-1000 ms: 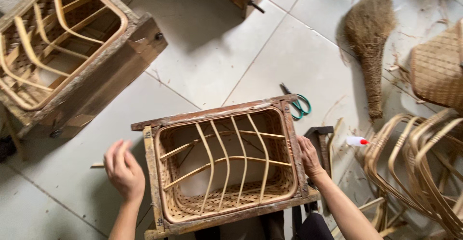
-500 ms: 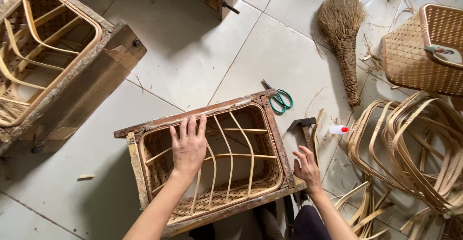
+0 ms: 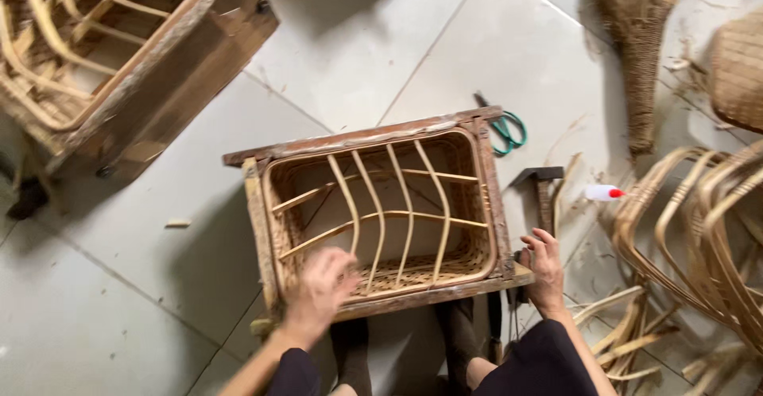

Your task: The person weaves a rectangular basket by inserting thin bamboo strips into a wooden mold. They use scissors to trim excess material, a hammer to secure the strips, and glue to bond joints. The basket gradually takes shape as more strips are added and adjusted.

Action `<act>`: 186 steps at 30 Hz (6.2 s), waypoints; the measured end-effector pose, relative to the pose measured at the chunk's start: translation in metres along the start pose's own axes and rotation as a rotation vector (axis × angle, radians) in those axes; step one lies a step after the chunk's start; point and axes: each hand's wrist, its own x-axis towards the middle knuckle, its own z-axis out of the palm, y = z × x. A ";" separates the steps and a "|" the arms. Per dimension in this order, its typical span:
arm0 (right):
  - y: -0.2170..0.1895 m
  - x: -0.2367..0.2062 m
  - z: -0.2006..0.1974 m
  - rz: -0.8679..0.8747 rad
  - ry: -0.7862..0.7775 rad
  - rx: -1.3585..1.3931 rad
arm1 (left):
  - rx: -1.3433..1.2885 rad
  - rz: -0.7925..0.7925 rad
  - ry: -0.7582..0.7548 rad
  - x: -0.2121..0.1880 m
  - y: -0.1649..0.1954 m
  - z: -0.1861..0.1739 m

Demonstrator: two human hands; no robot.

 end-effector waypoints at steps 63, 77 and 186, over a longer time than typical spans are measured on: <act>-0.011 0.010 0.011 0.271 -0.041 0.075 | -0.688 -0.719 0.306 -0.024 -0.148 -0.011; 0.041 0.060 -0.053 0.532 0.670 0.375 | -0.463 -0.551 0.492 -0.020 -0.134 0.008; -0.134 0.065 -0.082 -0.196 0.086 -0.157 | -0.276 -0.833 0.288 -0.017 -0.116 0.003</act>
